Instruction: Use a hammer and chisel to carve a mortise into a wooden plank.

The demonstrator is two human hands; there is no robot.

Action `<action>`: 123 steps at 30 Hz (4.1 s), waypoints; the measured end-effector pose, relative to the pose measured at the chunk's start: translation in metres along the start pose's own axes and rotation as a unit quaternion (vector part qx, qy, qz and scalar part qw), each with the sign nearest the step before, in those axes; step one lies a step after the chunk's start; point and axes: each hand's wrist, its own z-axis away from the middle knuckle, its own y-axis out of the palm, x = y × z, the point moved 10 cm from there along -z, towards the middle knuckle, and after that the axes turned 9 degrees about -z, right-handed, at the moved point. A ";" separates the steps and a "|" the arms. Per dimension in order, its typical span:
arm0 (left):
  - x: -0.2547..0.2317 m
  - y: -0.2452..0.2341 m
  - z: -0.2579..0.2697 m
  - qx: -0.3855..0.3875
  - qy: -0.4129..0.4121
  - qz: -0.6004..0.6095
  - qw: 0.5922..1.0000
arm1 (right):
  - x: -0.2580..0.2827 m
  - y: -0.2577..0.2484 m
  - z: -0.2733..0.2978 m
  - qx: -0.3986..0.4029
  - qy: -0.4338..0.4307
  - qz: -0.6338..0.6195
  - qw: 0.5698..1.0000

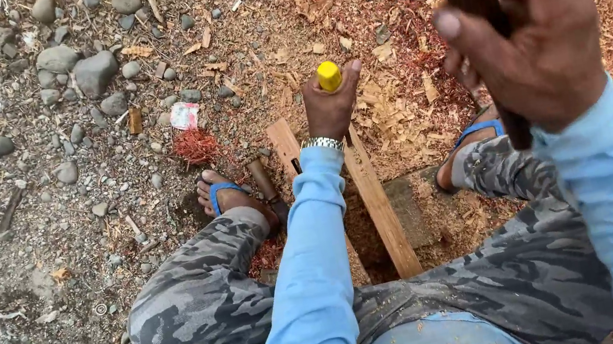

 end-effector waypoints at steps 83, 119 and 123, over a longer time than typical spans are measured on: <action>-0.047 -0.001 0.117 0.047 0.147 -0.076 0.985 | -0.066 0.016 0.167 -0.064 0.100 0.146 0.982; 0.025 0.024 0.120 0.107 0.145 -0.060 0.982 | -0.044 0.065 0.153 0.192 0.095 0.307 0.927; 0.080 0.030 0.131 0.110 0.136 -0.113 0.978 | 0.038 0.047 0.141 0.107 -0.030 0.174 0.978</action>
